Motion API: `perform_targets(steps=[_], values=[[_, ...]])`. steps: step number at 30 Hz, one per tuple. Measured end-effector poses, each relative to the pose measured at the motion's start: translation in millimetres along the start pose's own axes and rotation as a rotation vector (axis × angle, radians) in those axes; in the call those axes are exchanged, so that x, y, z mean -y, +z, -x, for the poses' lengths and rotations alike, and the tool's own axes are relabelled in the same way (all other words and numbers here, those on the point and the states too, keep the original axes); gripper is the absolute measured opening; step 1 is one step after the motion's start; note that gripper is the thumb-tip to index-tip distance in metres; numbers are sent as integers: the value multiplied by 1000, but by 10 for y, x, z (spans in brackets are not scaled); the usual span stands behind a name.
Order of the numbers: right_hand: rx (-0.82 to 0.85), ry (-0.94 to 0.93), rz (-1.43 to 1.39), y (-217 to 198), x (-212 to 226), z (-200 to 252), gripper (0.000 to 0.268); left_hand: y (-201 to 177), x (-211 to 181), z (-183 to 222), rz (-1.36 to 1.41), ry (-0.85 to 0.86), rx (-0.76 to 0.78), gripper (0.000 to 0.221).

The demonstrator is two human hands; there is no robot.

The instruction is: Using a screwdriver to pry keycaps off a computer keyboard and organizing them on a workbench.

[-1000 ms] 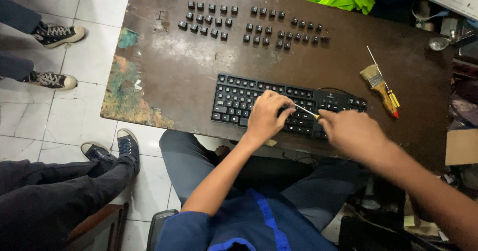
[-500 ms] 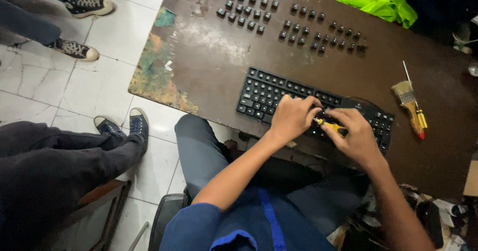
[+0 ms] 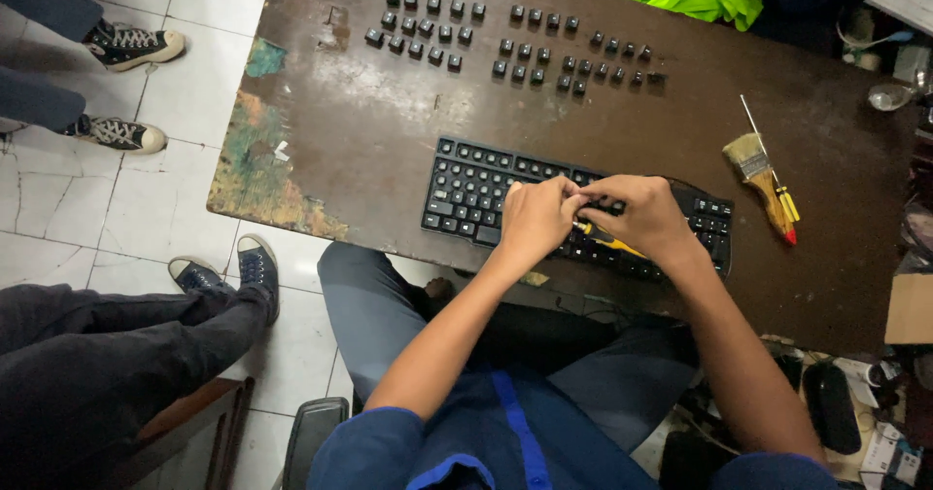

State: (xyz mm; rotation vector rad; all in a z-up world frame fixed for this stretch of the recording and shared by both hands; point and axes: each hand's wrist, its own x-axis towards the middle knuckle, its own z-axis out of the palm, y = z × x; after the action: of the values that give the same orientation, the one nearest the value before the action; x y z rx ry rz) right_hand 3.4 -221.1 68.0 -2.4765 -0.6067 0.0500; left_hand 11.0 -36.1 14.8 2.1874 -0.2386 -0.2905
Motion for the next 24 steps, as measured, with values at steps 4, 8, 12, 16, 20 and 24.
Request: perform_targets(steps=[4,8,12,16,20,24], values=[[21,20,-80,-3,-33,-27,33,61,0,2,-58,-7,1,17],[3,39,-194,31,-159,-61,31,49,-26,14,-60,-3,-49,15],[-36,-29,-136,118,-334,-37,27,137,1,22,-117,55,-154,13],[-39,-29,-127,127,-383,-69,21,167,14,57,-114,81,-193,15],[-29,-40,-139,90,-278,-96,22,164,22,65,-137,89,-194,19],[53,131,-182,78,-285,-117,19,74,-18,124,-86,126,-198,26]])
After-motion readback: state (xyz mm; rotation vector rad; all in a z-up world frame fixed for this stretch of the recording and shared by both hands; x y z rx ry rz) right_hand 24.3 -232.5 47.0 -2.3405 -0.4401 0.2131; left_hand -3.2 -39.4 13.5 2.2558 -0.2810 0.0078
